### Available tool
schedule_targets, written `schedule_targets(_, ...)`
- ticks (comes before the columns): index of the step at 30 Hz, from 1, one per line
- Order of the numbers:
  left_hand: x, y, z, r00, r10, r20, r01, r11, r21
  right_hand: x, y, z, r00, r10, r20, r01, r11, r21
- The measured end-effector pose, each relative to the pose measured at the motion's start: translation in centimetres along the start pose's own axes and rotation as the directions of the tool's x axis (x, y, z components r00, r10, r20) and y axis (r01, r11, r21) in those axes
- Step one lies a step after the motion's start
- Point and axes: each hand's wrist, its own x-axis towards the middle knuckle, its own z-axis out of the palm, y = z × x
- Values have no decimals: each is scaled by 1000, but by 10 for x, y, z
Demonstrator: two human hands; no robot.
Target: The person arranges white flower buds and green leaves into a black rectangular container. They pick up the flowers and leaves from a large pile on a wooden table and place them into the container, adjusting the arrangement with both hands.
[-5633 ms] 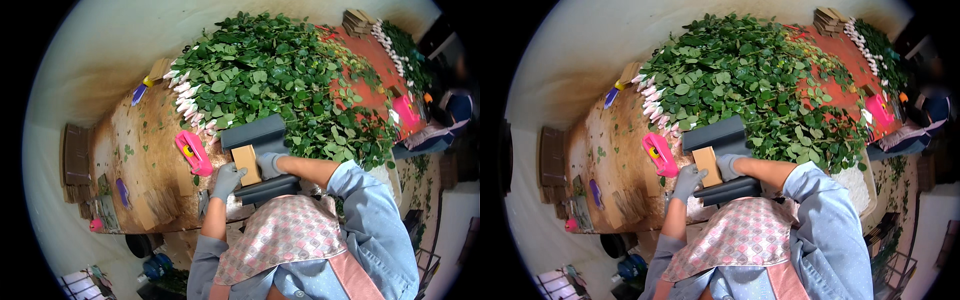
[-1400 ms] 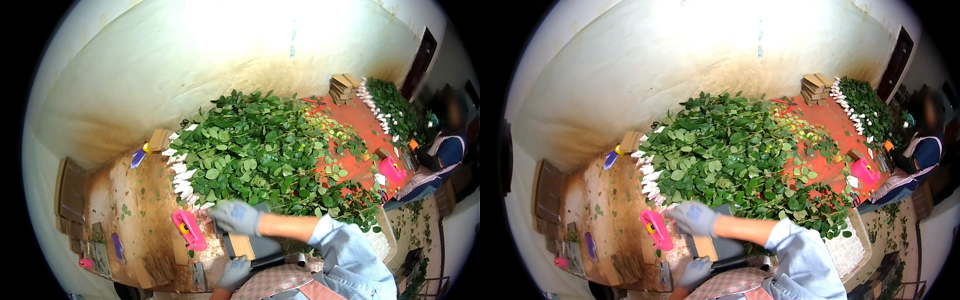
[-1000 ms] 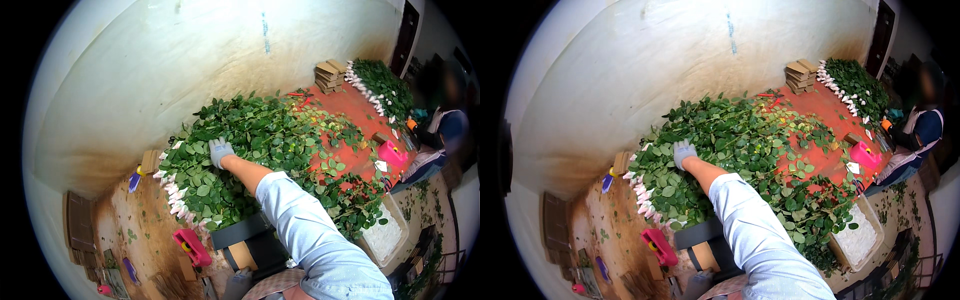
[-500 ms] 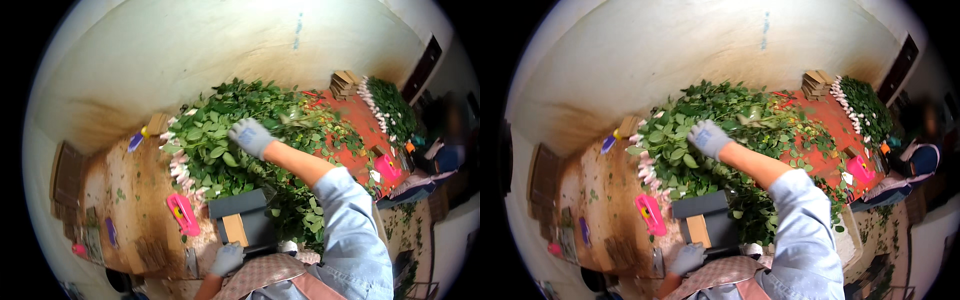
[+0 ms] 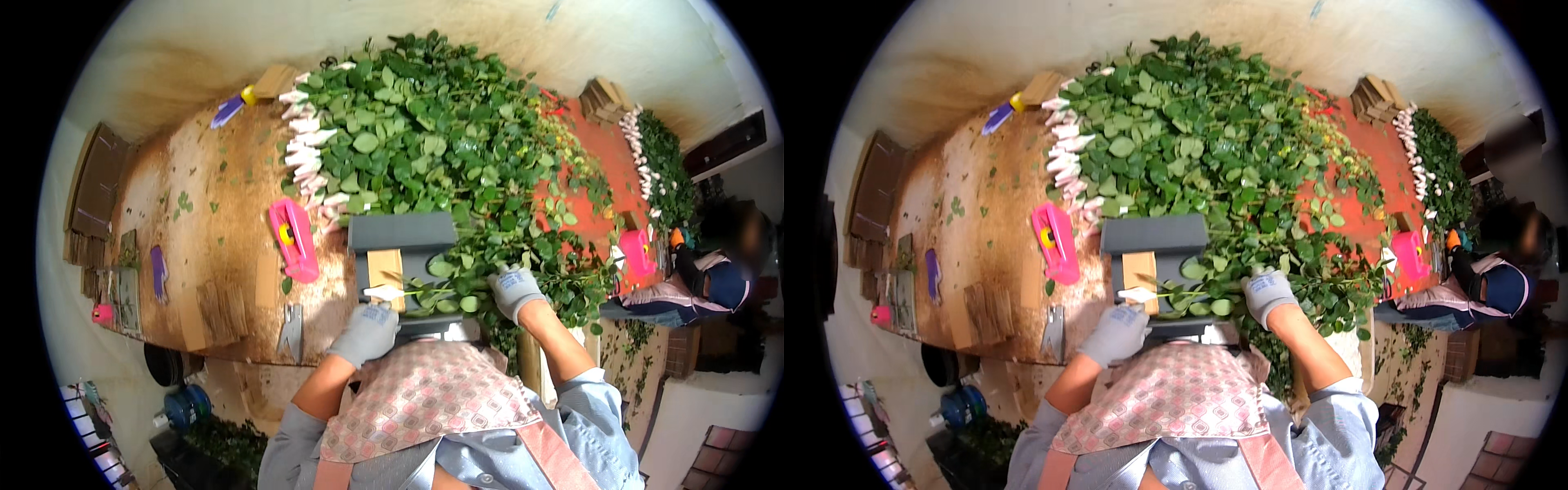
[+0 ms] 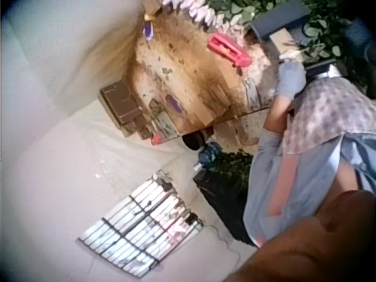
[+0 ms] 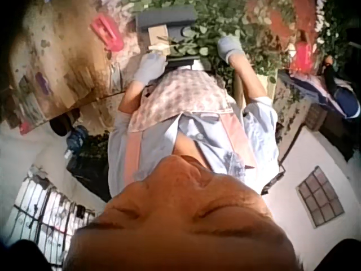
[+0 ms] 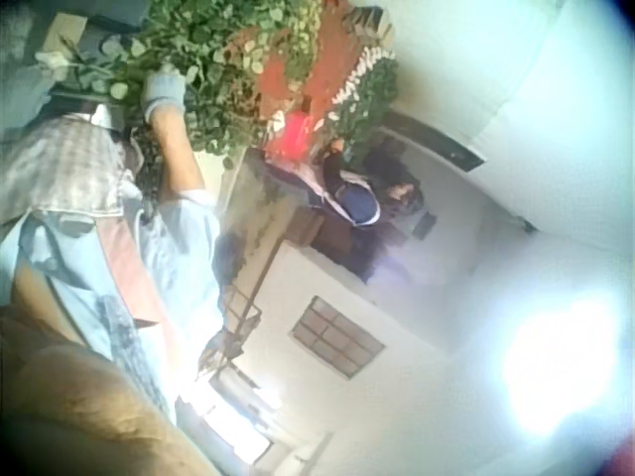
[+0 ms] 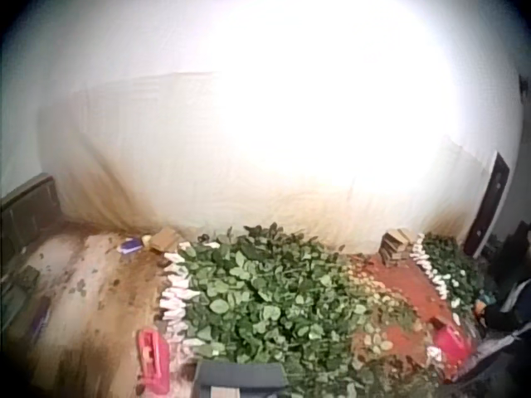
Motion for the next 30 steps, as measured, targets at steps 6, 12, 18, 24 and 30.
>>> schedule_targets(6, -4, 6, -18, 999, -31, 36, 30, 1000, 5, -8, -50, -57, 949, -68, -307, 101, 991, 92)
schedule_targets(12, -2, 5, -19, 998, -17, 55, 19, 999, -33, 35, -78, -45, 976, -211, -50, 212, 977, 1)
schedule_targets(18, -5, 2, -10, 1000, 0, 15, 0, 999, 37, 29, -53, -26, 973, -216, -77, 227, 955, 191)
schedule_targets(24, -5, 3, -12, 997, -2, 73, 0, 1000, 21, -16, -13, -58, 991, -85, -103, 104, 977, 189)
schedule_targets(30, 2, 3, -16, 996, -13, 87, 13, 1000, 3, -16, 1, -31, 996, 91, -23, -94, 969, -228)
